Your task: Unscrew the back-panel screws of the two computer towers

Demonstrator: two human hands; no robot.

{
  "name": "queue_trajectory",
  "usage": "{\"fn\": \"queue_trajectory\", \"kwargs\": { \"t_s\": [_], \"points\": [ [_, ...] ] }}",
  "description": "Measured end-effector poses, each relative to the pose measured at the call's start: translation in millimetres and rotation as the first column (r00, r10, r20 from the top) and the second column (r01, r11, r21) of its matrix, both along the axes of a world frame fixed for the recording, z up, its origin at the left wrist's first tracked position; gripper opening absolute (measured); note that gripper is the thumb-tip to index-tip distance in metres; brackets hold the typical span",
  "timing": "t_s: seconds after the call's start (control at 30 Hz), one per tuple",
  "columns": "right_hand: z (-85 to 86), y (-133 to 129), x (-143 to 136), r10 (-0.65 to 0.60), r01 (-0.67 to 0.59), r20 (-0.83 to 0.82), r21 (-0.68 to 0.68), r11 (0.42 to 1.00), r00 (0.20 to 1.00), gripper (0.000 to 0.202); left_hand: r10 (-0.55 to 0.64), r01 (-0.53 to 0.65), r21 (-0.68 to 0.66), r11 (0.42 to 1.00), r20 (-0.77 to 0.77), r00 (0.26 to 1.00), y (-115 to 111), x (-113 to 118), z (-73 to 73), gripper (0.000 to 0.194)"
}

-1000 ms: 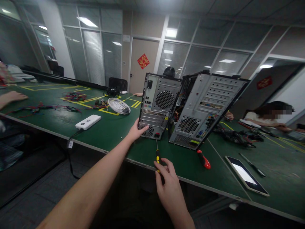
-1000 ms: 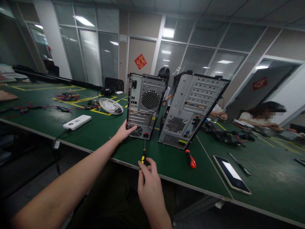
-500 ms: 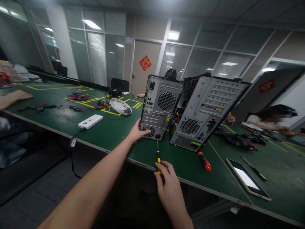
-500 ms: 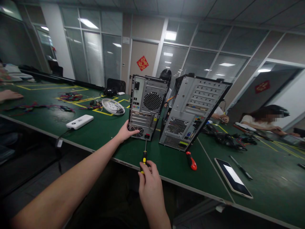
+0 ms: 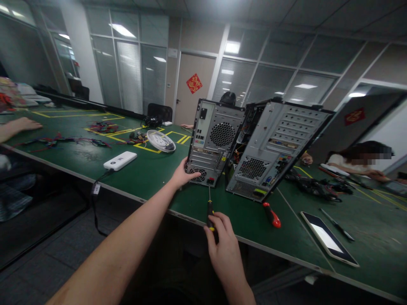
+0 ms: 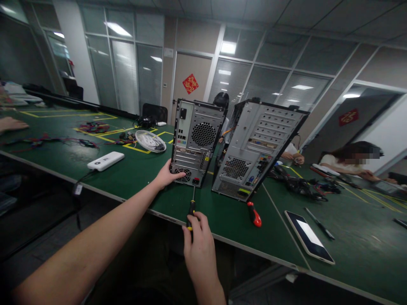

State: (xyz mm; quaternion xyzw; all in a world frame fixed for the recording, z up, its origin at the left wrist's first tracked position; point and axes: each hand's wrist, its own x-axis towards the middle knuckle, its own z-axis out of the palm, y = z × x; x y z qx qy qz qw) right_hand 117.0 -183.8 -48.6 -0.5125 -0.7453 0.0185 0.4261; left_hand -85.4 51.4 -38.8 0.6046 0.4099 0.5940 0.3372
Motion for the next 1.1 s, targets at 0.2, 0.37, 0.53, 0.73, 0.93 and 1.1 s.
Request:
{"fn": "queue_trajectory", "kwargs": {
  "t_s": [0.2,0.37,0.53,0.73,0.93,1.1],
  "points": [
    [-0.3,0.8,-1.0,0.037,-0.038,0.030,0.008,0.999,0.999,0.027,-0.014,0.014,-0.018,1.000,0.023,1.000,-0.4,0.1,1.0,0.105],
    [0.2,-1.5,-2.9,0.030,-0.030,0.020,0.003,1.000,0.999,0.026,-0.002,0.002,-0.015,1.000,0.002,1.000,-2.8,-0.7,3.5,0.103],
    [-2.5,-4.4,-1.8,0.035,-0.033,0.074,-0.021,0.999,0.997,0.033,-0.001,0.001,-0.015,1.000,-0.004,1.000,-1.5,-0.8,2.7,0.104],
    [-5.1,-4.0,-0.1,0.034,-0.030,0.105,-0.042,0.999,0.994,0.036,-0.010,0.010,-0.023,1.000,0.007,1.000,-2.1,-0.2,3.2,0.105],
    [-2.9,-2.7,3.7,0.046,-0.041,0.103,-0.052,0.998,0.994,0.036,-0.006,0.006,-0.017,1.000,0.015,1.000,-0.4,-0.3,1.3,0.106],
    [-2.4,-2.1,5.7,0.037,-0.032,0.097,-0.046,0.998,0.995,0.034,0.000,0.000,-0.013,1.000,0.013,1.000,2.6,-0.9,-0.9,0.106]
  ]
}}
